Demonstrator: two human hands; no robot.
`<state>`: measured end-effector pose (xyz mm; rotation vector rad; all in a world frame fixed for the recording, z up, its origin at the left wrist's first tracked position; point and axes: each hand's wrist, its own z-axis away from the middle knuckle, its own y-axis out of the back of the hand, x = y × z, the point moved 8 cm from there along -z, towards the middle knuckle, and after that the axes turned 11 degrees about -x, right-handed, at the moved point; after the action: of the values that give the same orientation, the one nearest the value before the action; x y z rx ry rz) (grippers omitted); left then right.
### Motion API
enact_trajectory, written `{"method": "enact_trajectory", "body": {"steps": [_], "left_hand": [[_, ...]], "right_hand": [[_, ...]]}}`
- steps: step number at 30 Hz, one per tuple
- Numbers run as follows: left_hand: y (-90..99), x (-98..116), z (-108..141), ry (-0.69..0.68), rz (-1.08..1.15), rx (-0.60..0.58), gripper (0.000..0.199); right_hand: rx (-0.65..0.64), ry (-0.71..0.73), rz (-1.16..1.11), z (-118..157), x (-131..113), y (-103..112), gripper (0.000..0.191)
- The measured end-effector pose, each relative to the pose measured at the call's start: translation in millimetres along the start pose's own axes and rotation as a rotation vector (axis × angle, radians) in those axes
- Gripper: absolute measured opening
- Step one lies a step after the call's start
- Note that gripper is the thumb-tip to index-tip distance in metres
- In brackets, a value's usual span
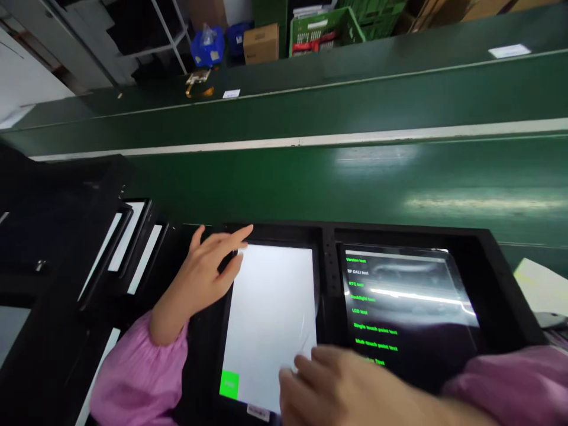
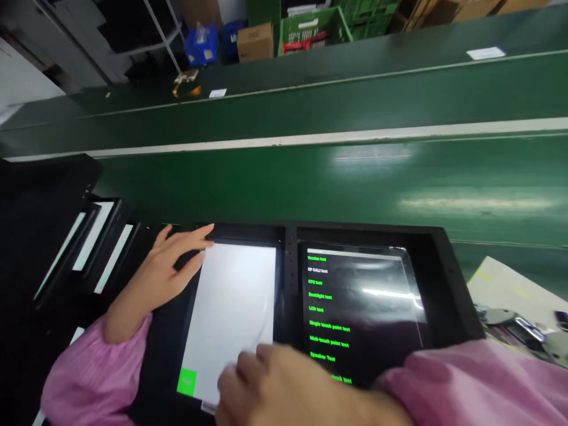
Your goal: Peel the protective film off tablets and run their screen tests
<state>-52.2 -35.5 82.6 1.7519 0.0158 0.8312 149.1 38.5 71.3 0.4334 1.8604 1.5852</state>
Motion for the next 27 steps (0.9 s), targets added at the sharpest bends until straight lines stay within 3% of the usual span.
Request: {"method": "enact_trajectory", "body": {"steps": [3, 5, 7, 8, 10, 13, 16, 27], "left_hand": [[-10.7, -14.6, -11.1, 0.045, -0.067, 0.084, 0.037], [-12.4, -23.7, -12.0, 0.07, -0.016, 0.138, 0.033], [-9.6, -35.1, -8.9, 0.117, 0.118, 0.208, 0.029], [-6.9, -42.0, -5.9, 0.146, 0.222, 0.262, 0.027], [-1.7, -56.7, 1.5, 0.203, 0.449, 0.395, 0.021], [1.2, -68.0, 7.7, 0.236, 0.591, 0.516, 0.017], [0.6, -67.1, 5.6, 0.22, 0.554, 0.504, 0.017], [1.6, -63.4, 2.5, 0.172, 0.533, 0.495, 0.019]], "right_hand": [[0.029, -0.147, -0.191, 2.0, 57.4, 32.4, 0.025], [0.169, -0.296, -0.429, 9.2, 102.5, 55.4, 0.028], [0.346, -0.469, -0.694, 22.2, 143.0, 70.6, 0.014], [0.43, -0.541, -0.804, 29.3, 158.1, 75.3, 0.007], [0.583, -0.632, -0.918, 42.0, 177.5, 83.7, 0.013], [0.792, -0.674, -0.861, 56.5, 187.9, 98.1, 0.015], [0.888, -0.704, -0.781, 61.9, 188.0, 103.3, 0.013], [0.846, -0.731, -0.732, 53.3, 177.7, 100.4, 0.017]]}}
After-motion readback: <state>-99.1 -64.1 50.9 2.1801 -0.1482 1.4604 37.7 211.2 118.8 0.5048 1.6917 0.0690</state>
